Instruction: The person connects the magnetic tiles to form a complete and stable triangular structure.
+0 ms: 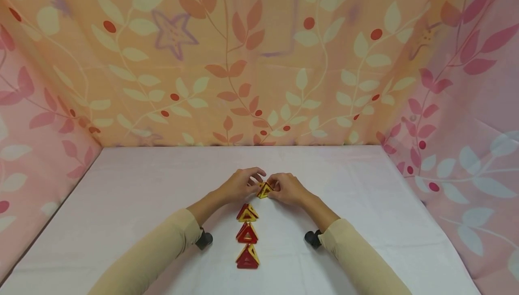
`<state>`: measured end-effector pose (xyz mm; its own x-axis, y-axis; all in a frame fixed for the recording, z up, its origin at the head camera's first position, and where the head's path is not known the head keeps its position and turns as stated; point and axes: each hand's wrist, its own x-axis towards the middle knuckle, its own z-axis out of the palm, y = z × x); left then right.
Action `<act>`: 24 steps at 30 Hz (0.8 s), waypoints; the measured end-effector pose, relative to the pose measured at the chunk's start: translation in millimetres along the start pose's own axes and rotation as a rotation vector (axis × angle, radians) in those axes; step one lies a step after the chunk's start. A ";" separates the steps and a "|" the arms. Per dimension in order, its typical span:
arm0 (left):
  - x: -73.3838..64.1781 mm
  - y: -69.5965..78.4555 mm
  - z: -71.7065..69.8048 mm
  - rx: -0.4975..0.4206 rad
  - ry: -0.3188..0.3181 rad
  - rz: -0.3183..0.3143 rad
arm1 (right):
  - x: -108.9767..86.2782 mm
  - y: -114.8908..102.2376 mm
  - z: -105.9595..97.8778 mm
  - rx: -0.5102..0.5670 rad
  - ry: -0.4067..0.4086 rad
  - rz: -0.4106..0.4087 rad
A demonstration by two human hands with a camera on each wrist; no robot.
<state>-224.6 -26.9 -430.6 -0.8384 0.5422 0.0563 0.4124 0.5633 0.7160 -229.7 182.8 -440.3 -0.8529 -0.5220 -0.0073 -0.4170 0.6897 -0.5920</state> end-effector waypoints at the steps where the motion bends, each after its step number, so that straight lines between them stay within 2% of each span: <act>1: -0.2 0.0 0.0 -0.001 -0.002 -0.002 | -0.1 -0.2 0.0 -0.001 0.001 0.003; 8: -2.1 1.8 -0.7 -0.013 -0.015 -0.045 | -0.6 -0.2 1.4 -0.019 0.009 -0.007; 17: -8.0 -1.6 -4.4 -0.024 -0.008 -0.039 | 0.1 -6.2 3.1 0.016 -0.008 -0.070; 24: -15.7 -14.3 -6.5 -0.033 0.012 -0.017 | 0.4 -14.4 5.7 0.027 -0.010 -0.105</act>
<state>-219.6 -47.5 -437.2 -0.8497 0.5247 0.0521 0.3859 0.5515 0.7395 -222.2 169.8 -436.3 -0.8018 -0.5957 0.0475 -0.4951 0.6177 -0.6110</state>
